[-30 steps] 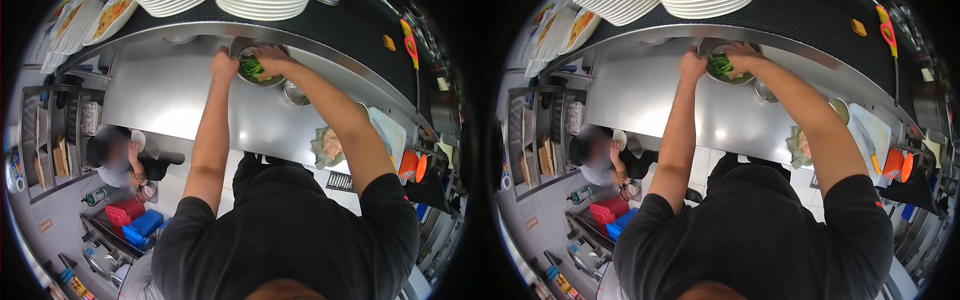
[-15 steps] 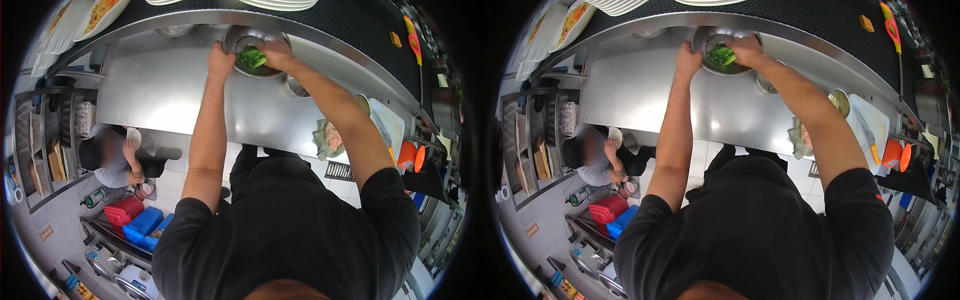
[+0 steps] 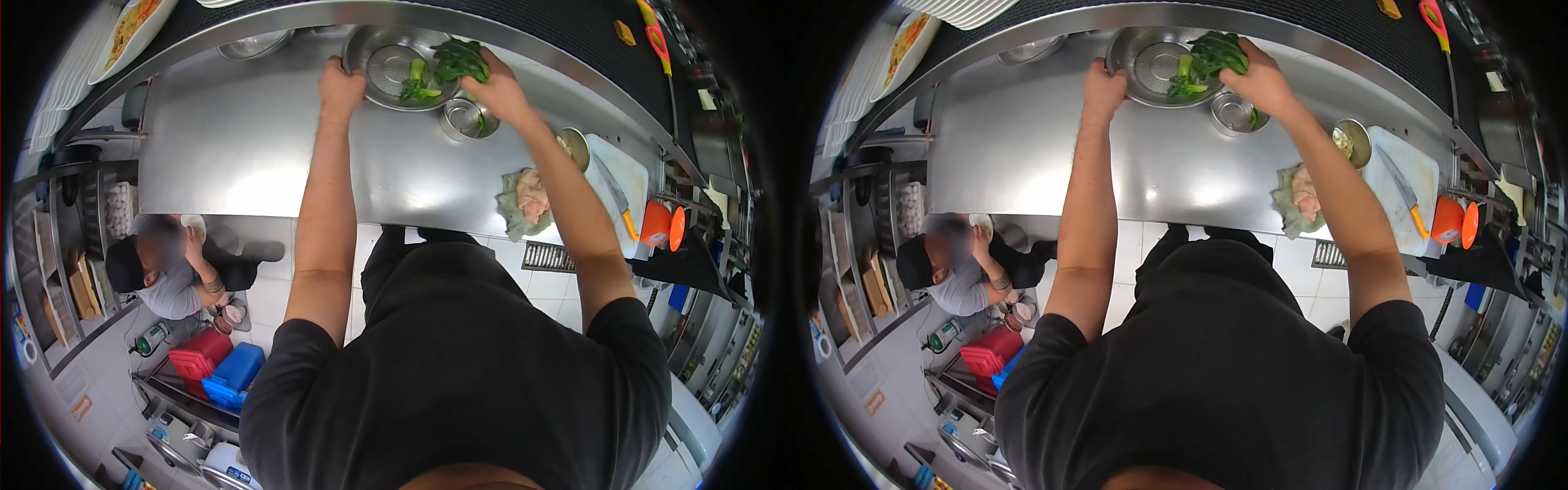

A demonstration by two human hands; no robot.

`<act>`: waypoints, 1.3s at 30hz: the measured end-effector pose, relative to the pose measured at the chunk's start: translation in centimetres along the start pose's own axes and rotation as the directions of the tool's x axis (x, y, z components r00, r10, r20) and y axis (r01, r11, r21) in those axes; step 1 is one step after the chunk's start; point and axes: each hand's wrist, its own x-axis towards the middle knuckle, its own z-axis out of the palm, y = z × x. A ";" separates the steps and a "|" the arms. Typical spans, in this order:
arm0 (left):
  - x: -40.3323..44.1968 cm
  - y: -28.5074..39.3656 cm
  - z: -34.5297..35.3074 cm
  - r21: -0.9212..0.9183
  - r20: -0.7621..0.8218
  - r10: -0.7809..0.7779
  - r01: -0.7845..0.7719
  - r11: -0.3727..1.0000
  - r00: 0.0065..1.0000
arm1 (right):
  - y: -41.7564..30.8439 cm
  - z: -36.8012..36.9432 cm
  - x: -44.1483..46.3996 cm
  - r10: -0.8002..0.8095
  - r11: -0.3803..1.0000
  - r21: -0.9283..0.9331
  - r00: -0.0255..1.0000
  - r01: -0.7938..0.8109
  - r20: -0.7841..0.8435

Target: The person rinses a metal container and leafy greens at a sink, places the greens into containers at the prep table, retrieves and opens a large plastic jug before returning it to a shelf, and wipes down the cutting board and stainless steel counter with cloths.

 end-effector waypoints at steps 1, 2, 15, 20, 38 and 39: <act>0.1 -0.2 0.0 0.014 -0.003 0.000 0.001 1.000 1.000 | 0.2 -0.1 -1.2 0.013 1.000 -0.001 1.000 -0.013 0.010; 0.3 -0.5 0.1 0.029 -0.006 0.001 0.000 1.000 1.000 | 0.4 -0.2 -2.5 0.025 1.000 -0.001 1.000 -0.025 0.018; -0.1 1.1 -1.8 -0.012 0.001 0.049 -0.049 0.999 0.999 | -0.6 -0.4 -3.7 -0.343 0.831 -0.478 0.938 0.283 -0.041; -1.2 3.8 -1.9 0.000 0.040 0.076 -0.076 0.997 0.996 | -3.1 1.4 3.2 -0.465 0.559 -0.542 0.778 0.628 0.422; -1.2 5.2 -1.6 0.332 -0.105 0.297 -0.248 0.910 0.949 | 0.8 -1.7 -3.8 -0.232 0.783 -0.537 0.949 0.313 0.214; -1.0 5.1 -1.7 0.314 -0.106 0.278 -0.233 0.920 0.955 | 1.8 -1.5 -4.4 -0.198 0.822 -0.502 0.962 0.269 0.190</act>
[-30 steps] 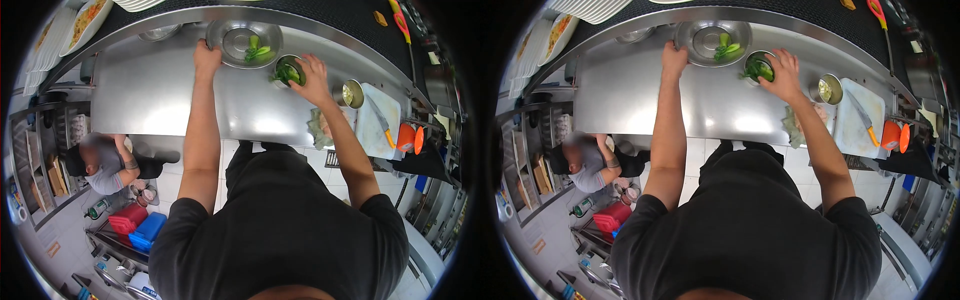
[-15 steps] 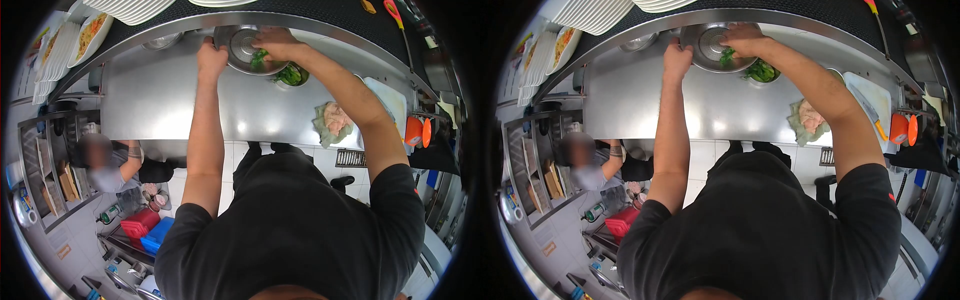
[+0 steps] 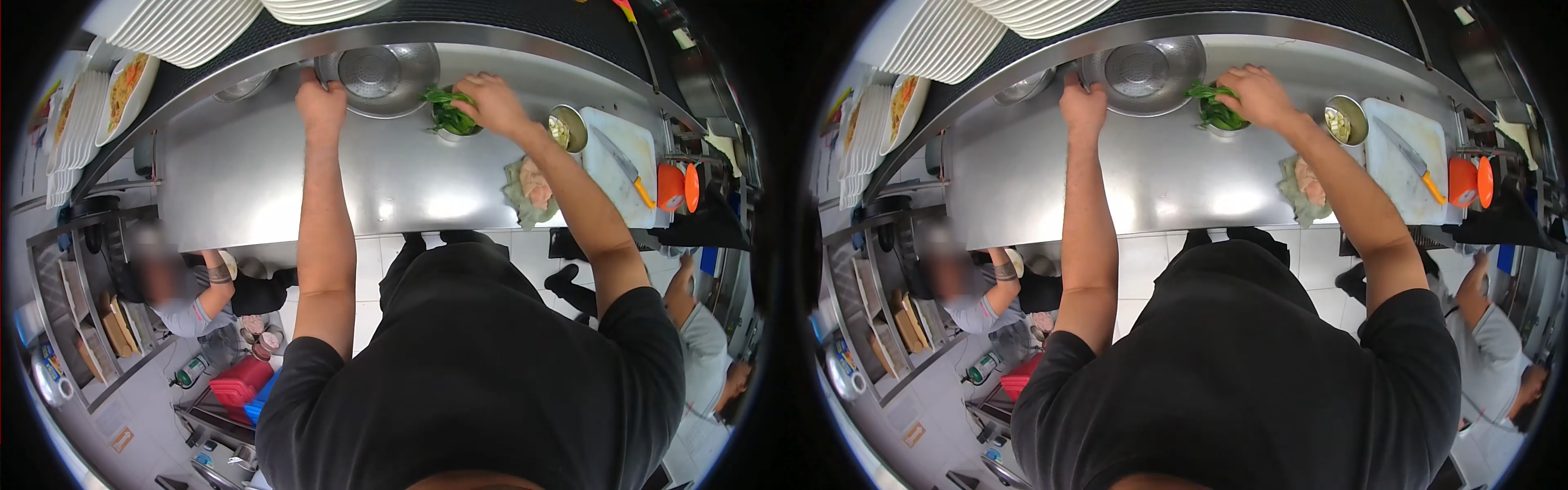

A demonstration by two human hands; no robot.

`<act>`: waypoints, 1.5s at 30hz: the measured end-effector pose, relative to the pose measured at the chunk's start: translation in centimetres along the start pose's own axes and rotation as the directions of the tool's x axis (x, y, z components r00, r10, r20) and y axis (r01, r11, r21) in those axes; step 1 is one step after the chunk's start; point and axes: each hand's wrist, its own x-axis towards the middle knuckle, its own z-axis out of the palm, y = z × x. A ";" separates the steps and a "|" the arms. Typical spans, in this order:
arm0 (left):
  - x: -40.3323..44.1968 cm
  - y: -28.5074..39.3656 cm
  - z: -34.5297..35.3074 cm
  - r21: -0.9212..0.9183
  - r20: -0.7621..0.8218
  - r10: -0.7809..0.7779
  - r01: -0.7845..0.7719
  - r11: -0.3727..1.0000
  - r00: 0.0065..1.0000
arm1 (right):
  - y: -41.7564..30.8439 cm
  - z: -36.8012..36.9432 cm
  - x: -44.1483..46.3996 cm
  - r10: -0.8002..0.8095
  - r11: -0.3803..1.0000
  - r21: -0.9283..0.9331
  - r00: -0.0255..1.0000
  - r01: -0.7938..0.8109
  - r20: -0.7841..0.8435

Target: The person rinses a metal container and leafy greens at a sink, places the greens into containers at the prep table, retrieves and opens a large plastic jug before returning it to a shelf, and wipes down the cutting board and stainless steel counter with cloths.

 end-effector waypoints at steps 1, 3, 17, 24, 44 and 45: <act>0.1 -0.1 0.0 -0.015 0.011 -0.006 0.006 1.000 1.000 | 0.8 1.4 -0.9 -0.019 1.000 0.004 0.996 0.019 -0.090; 0.1 -0.2 -0.1 -0.044 0.033 -0.017 0.019 0.999 0.999 | 2.1 4.0 -2.3 -0.055 0.998 0.004 0.962 0.058 -0.268; -1.2 0.5 -1.3 -0.089 -0.003 0.114 -0.114 0.989 0.993 | 1.9 3.7 -22.0 0.539 0.839 0.107 0.792 -0.533 -0.287; -2.8 4.9 -0.1 0.007 -0.063 0.387 -0.387 0.922 0.920 | 1.5 3.7 -22.5 0.533 0.844 0.138 0.782 -0.518 -0.324; -6.3 6.0 2.7 0.027 -0.107 0.769 -0.772 0.636 0.630 | -1.7 6.7 -10.4 0.629 0.770 0.352 0.727 -0.532 -0.275; -6.3 5.7 2.8 0.018 -0.116 0.758 -0.762 0.647 0.641 | -1.6 6.8 -10.0 0.637 0.762 0.372 0.720 -0.531 -0.277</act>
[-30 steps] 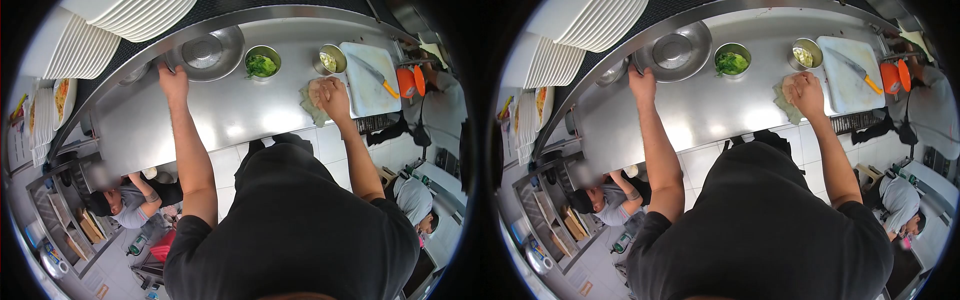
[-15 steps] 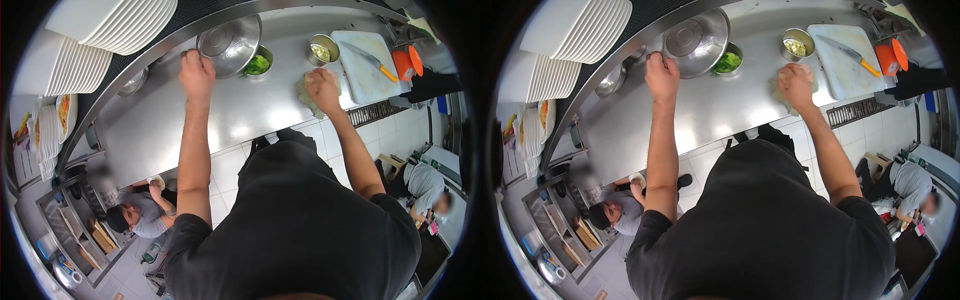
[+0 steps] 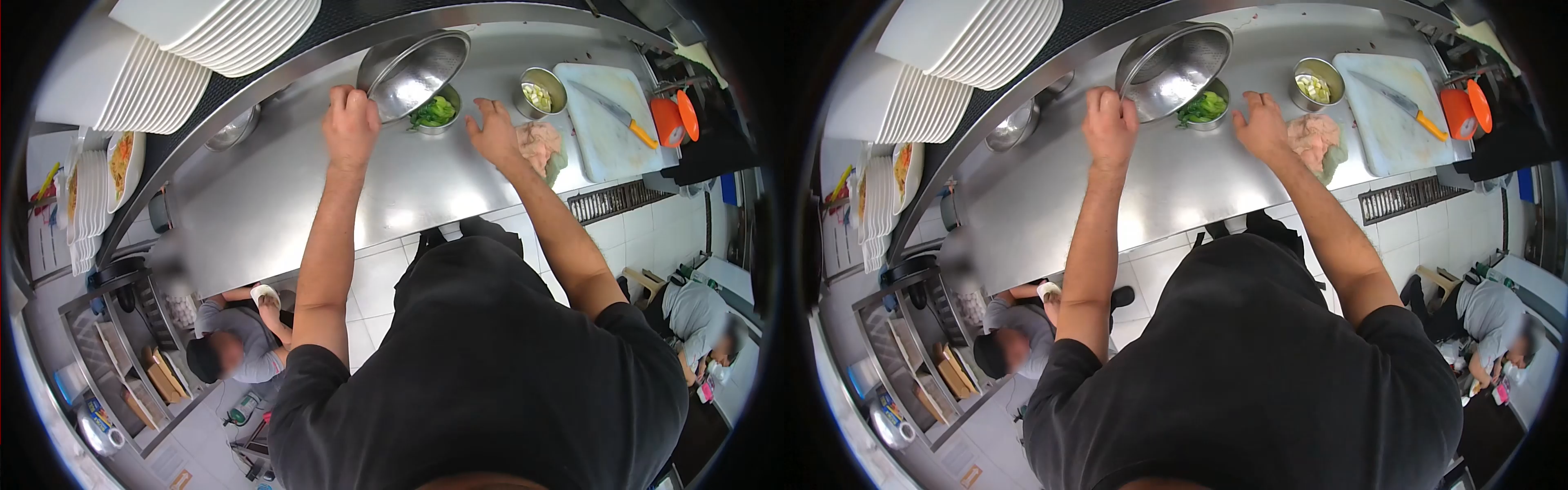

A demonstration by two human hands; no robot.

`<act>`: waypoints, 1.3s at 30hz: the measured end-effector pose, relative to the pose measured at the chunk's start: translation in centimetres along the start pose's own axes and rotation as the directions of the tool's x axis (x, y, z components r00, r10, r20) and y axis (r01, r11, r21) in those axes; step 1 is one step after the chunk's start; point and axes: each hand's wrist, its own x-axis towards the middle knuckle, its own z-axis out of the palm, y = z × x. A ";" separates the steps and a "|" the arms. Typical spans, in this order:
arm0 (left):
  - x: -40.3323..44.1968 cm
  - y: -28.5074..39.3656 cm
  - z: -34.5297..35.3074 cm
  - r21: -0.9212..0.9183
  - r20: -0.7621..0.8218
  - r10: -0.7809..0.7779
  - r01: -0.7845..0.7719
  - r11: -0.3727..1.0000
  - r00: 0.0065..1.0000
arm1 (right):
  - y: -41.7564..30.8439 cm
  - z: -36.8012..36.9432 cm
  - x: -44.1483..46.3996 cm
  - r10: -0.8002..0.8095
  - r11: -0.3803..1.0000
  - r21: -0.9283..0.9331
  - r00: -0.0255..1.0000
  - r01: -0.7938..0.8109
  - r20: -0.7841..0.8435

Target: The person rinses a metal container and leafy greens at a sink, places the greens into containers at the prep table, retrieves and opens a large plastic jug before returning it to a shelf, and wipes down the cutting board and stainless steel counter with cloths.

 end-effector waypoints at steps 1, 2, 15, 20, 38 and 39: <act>-0.1 0.0 -0.1 -0.010 0.003 -0.005 0.005 1.000 1.000 | 0.0 0.3 0.3 0.010 1.000 0.018 1.000 -0.010 -0.006; -0.3 0.0 -0.2 -0.021 0.006 -0.013 0.013 1.000 1.000 | 0.3 0.8 0.7 0.020 0.998 0.059 1.000 -0.020 0.000; -3.1 -2.8 3.5 -0.153 -0.054 -0.574 0.562 0.813 0.817 | -0.2 3.6 3.4 0.252 0.879 0.242 0.832 -0.410 0.494; -3.9 -9.0 5.9 -0.711 0.261 -0.895 0.699 0.075 0.362 | -1.5 2.1 2.6 0.225 0.857 0.328 0.860 -0.398 0.458; -4.3 -9.9 8.1 -0.414 0.457 -0.817 0.897 0.153 0.350 | 10.4 0.5 -8.0 0.084 0.856 -0.498 0.989 -0.136 -0.125; -4.4 -8.2 8.5 -0.287 0.594 -0.718 0.929 0.232 0.363 | 10.8 0.4 -8.2 0.012 0.879 -0.473 0.995 -0.057 -0.097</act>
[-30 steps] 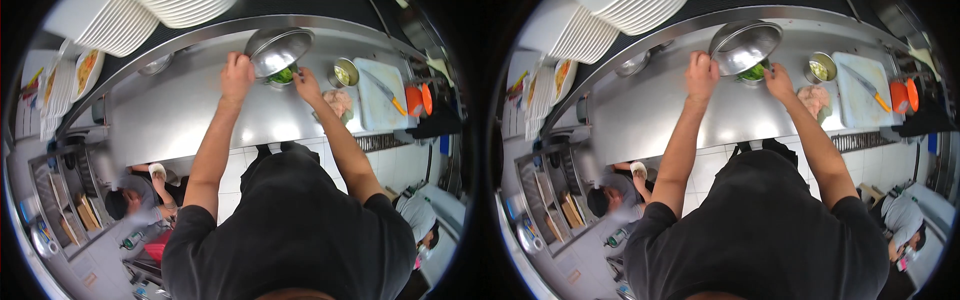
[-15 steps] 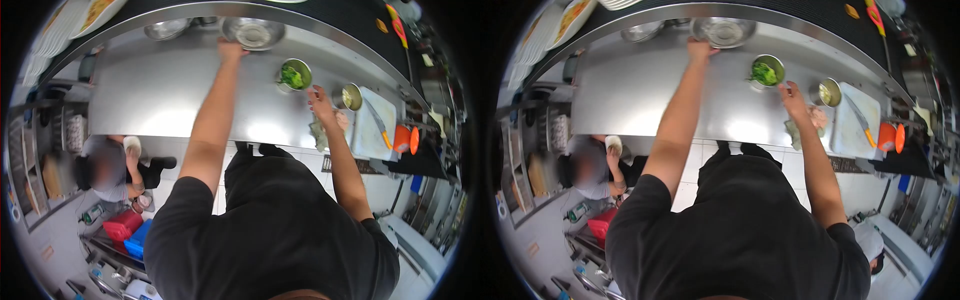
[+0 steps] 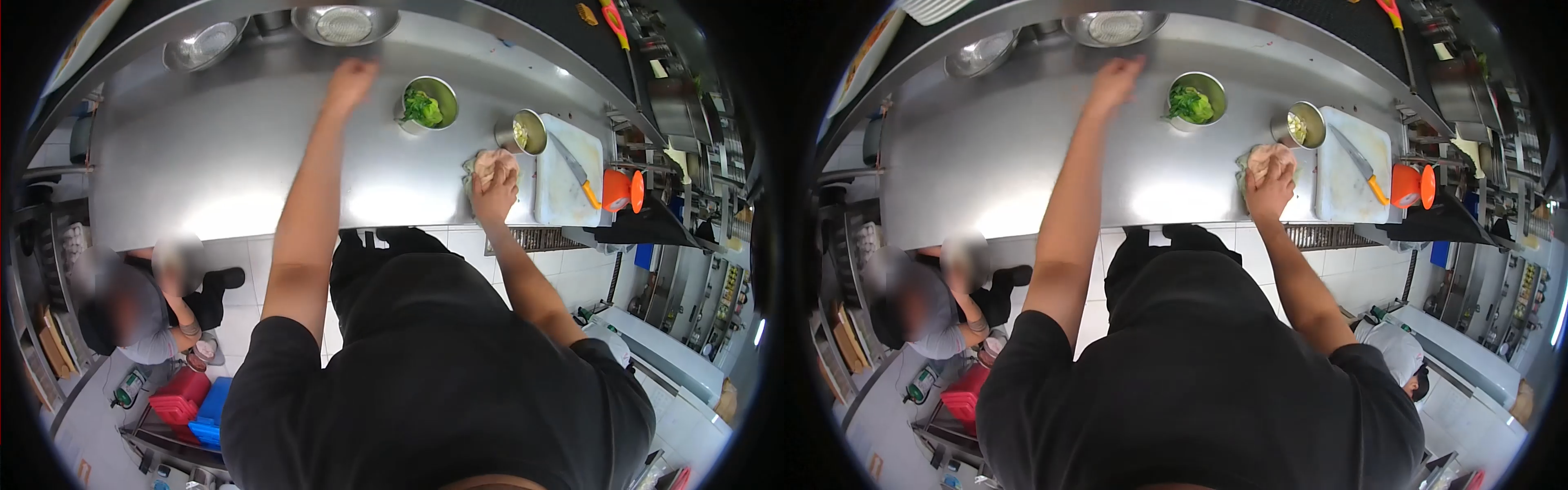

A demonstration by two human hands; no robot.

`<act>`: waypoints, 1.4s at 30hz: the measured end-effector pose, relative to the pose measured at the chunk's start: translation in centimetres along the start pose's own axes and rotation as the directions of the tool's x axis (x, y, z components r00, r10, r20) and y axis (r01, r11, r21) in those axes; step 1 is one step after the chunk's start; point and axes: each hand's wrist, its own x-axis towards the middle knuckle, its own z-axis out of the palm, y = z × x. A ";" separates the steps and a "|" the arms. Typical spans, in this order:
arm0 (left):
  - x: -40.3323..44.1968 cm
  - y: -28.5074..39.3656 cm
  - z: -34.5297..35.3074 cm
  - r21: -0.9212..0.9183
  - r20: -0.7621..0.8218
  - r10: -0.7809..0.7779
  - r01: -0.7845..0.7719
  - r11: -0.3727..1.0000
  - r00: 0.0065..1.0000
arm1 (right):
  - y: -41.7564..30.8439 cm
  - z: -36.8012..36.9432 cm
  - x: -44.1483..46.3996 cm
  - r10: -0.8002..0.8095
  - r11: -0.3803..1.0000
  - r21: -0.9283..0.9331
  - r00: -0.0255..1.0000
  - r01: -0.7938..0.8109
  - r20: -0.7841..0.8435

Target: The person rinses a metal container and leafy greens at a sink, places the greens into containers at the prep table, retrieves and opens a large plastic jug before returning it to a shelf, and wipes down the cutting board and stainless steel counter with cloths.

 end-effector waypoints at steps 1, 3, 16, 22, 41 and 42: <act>-0.8 0.4 1.2 0.153 0.160 -0.028 0.003 0.988 0.987 | 0.2 0.4 0.2 -0.081 0.996 0.046 0.997 0.081 -0.014; -2.1 0.8 3.5 0.338 0.145 0.088 -0.133 0.932 0.986 | 0.0 0.3 0.2 -0.222 0.964 0.127 0.970 0.233 -0.098; -7.5 -0.3 1.7 0.438 -0.177 0.124 -0.035 0.898 0.976 | -5.5 -10.8 19.8 -0.331 0.829 0.368 0.900 0.421 -0.285; -19.7 -2.0 -2.9 0.153 -0.487 -0.038 0.128 0.980 0.873 | -8.0 3.3 36.6 0.003 0.970 0.243 0.999 0.005 -0.033; -32.6 -5.7 -11.1 -0.337 -0.449 -0.306 0.158 0.928 0.840 | -13.6 5.9 8.3 -0.748 0.494 0.476 0.635 0.728 -0.195; -31.8 -6.7 -12.0 -0.292 -0.403 -0.267 0.153 0.944 0.876 | -12.6 3.8 5.0 -0.729 0.552 0.440 0.666 0.708 -0.156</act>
